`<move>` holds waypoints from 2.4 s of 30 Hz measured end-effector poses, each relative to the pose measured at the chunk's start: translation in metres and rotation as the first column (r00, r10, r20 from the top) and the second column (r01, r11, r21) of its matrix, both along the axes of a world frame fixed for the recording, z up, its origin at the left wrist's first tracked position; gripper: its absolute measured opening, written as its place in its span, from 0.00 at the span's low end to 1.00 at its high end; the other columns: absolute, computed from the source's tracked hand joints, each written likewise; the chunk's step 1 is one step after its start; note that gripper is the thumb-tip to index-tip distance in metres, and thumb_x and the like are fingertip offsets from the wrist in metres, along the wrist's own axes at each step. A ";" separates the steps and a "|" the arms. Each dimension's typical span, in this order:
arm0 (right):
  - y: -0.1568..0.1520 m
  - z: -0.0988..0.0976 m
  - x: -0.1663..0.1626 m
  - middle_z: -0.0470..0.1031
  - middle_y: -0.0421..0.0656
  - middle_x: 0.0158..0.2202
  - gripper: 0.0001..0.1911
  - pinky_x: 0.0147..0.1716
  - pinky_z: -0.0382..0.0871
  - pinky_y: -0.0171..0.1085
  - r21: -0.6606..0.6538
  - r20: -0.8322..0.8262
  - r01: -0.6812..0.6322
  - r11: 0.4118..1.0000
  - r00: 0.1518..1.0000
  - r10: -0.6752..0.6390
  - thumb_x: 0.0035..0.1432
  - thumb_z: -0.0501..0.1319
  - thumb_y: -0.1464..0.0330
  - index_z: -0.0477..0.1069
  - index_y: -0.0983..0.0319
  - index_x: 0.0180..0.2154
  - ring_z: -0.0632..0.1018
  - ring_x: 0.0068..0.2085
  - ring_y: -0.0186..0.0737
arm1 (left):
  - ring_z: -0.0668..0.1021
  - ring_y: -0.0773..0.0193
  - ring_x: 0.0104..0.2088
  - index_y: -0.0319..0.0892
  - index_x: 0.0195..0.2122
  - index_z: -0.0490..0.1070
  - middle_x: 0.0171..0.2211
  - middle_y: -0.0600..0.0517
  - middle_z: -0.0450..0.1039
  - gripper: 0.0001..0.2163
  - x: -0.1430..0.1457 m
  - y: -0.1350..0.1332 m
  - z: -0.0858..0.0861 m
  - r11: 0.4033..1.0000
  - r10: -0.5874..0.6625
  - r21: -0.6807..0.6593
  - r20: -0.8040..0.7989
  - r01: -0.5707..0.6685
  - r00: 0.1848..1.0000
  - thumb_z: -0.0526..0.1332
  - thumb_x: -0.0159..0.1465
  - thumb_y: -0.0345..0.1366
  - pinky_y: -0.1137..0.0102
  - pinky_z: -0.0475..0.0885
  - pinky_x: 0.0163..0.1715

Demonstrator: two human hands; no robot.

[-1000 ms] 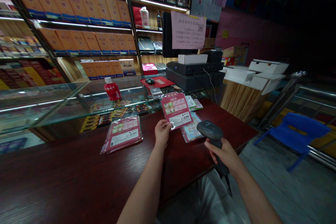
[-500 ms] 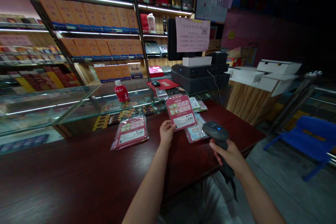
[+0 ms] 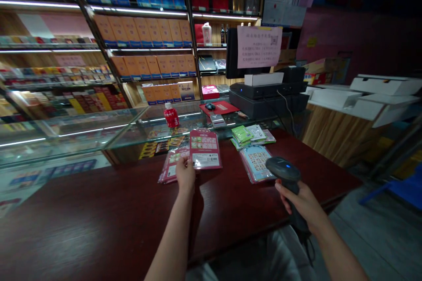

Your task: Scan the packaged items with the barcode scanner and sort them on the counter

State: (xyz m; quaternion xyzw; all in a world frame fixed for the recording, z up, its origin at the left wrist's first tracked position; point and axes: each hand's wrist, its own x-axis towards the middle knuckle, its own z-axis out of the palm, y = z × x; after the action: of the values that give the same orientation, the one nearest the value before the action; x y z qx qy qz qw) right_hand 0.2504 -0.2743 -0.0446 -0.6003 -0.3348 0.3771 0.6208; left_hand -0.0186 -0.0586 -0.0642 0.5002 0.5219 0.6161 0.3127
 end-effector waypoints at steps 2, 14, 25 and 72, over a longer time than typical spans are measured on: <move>0.002 -0.001 -0.001 0.65 0.34 0.15 0.23 0.11 0.57 0.29 -0.006 -0.003 -0.004 1.000 1.000 0.004 0.41 0.70 0.53 0.69 0.63 0.33 0.64 0.13 0.29 | 0.76 0.63 0.32 0.40 0.31 0.68 0.30 0.50 0.73 0.06 -0.016 0.002 -0.005 0.990 0.142 0.022 -0.054 -0.141 0.988 0.55 0.55 0.35 0.68 0.71 0.36; 0.006 0.001 -0.006 0.65 0.35 0.16 0.23 0.11 0.58 0.30 -0.019 0.019 -0.033 0.999 0.999 0.034 0.41 0.70 0.53 0.70 0.63 0.32 0.64 0.14 0.29 | 0.71 0.43 0.49 0.34 0.47 0.68 0.45 0.34 0.69 0.15 -0.031 -0.026 0.019 0.811 0.438 0.039 -0.701 -0.583 0.563 0.51 0.62 0.33 0.52 0.65 0.45; 0.009 0.001 -0.010 0.65 0.34 0.16 0.23 0.11 0.58 0.30 -0.010 0.025 -0.062 0.998 0.998 0.062 0.42 0.70 0.53 0.69 0.63 0.32 0.64 0.14 0.29 | 0.71 0.48 0.48 0.44 0.41 0.75 0.44 0.42 0.71 0.15 0.010 -0.031 0.004 0.996 0.084 0.089 -0.894 -0.008 0.441 0.59 0.59 0.46 0.56 0.60 0.51; 0.103 -0.019 0.074 0.68 0.38 0.15 0.14 0.09 0.59 0.30 0.033 0.092 0.266 0.963 0.959 -0.268 0.46 0.65 0.60 0.66 0.62 0.22 0.67 0.14 0.32 | 0.69 0.64 0.26 0.41 0.24 0.75 0.23 0.51 0.67 0.09 0.151 -0.056 -0.024 0.905 -0.340 0.057 -0.500 0.422 0.796 0.66 0.52 0.41 0.70 0.62 0.29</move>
State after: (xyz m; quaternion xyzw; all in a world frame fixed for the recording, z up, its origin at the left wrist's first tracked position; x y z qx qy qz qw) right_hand 0.3241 -0.1712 -0.0639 -0.6509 -0.2840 0.2574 0.6553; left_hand 0.1322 -0.1147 -0.0884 0.7558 0.4179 0.4382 0.2491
